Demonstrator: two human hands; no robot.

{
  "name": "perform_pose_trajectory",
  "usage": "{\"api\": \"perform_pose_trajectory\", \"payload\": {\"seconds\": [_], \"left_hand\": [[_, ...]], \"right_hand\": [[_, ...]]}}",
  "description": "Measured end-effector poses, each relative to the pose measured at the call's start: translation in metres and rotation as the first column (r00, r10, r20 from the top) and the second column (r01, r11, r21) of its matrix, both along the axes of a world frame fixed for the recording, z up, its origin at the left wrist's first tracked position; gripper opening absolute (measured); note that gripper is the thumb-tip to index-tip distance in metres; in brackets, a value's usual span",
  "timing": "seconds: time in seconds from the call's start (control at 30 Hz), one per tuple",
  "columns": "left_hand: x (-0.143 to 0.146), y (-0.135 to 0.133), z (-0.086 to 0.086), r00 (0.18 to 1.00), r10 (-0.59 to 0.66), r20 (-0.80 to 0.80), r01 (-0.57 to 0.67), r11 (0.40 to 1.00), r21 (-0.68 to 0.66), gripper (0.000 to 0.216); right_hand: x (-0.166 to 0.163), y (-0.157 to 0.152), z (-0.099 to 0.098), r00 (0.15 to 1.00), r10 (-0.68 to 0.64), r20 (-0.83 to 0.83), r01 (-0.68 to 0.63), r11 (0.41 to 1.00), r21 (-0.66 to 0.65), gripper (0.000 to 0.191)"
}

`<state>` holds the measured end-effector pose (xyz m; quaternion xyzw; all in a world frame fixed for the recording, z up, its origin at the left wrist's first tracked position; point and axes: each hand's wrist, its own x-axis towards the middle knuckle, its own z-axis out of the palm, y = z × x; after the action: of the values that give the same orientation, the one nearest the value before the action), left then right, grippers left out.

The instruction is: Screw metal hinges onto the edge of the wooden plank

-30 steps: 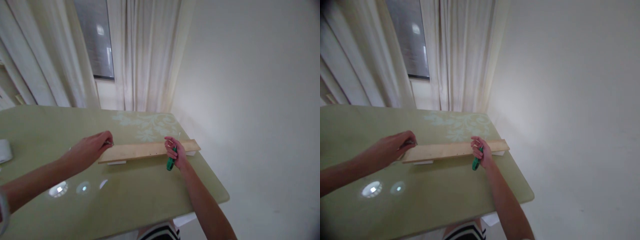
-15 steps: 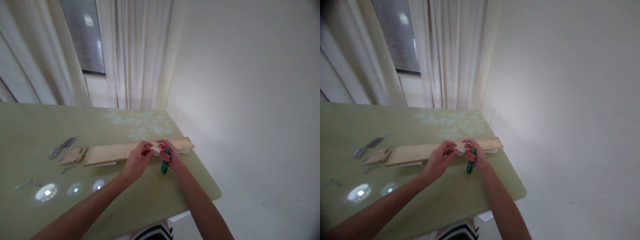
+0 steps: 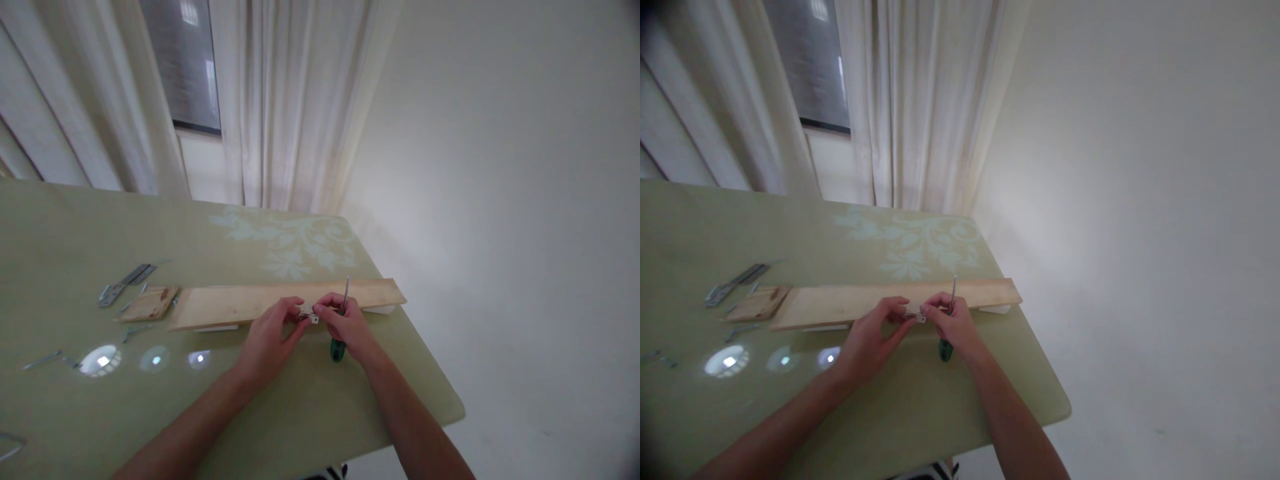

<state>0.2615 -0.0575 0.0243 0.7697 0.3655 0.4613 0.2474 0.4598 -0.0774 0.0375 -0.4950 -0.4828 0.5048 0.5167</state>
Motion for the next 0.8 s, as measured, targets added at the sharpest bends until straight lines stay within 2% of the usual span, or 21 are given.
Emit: {"api": "perform_pose_trajectory", "payload": {"seconds": [0.1,0.17,0.27,0.37,0.5,0.6,0.7,0.8], "left_hand": [[-0.0062,0.0067,0.0011,0.961,0.132,-0.242,-0.065,0.962,0.266,0.019],[-0.0089,0.0089,0.0014,0.93,0.175,-0.322,-0.063,0.942,0.328,0.021],[-0.0102,0.0095,0.0003,0.916,0.147,-0.373,-0.019,0.944,0.328,0.027],[-0.0095,0.0091,-0.0013,0.923,0.084,-0.376,0.022,0.963,0.269,0.031],[-0.0068,0.0085,-0.0013,0.938,0.02,-0.345,0.032,0.989,0.145,0.022],[-0.0049,0.0079,0.0004,0.951,0.023,-0.31,0.007,0.995,0.097,0.019],[-0.0048,0.0069,0.003,0.955,0.04,-0.293,-0.009,0.994,0.106,0.02],[-0.007,0.0067,0.0049,0.946,0.072,-0.316,-0.011,0.982,0.189,0.016]], "right_hand": [[-0.0012,0.0,0.0,0.993,-0.047,0.111,0.046,0.999,0.01,0.029],[-0.0027,-0.0005,0.0003,0.984,-0.057,0.167,0.053,0.998,0.027,0.026],[-0.005,-0.0019,0.0013,0.974,-0.055,0.218,0.046,0.998,0.043,0.023],[-0.0062,-0.0036,0.0021,0.97,-0.044,0.24,0.037,0.999,0.036,0.024],[-0.006,-0.0042,0.0015,0.971,-0.059,0.231,0.054,0.998,0.029,0.028],[-0.0055,-0.0034,0.0007,0.977,-0.065,0.203,0.064,0.998,0.011,0.03],[-0.0054,-0.0028,0.0004,0.986,-0.053,0.16,0.058,0.998,-0.025,0.033],[-0.006,-0.0029,0.0015,0.993,-0.034,0.11,0.041,0.997,-0.059,0.035]]}}
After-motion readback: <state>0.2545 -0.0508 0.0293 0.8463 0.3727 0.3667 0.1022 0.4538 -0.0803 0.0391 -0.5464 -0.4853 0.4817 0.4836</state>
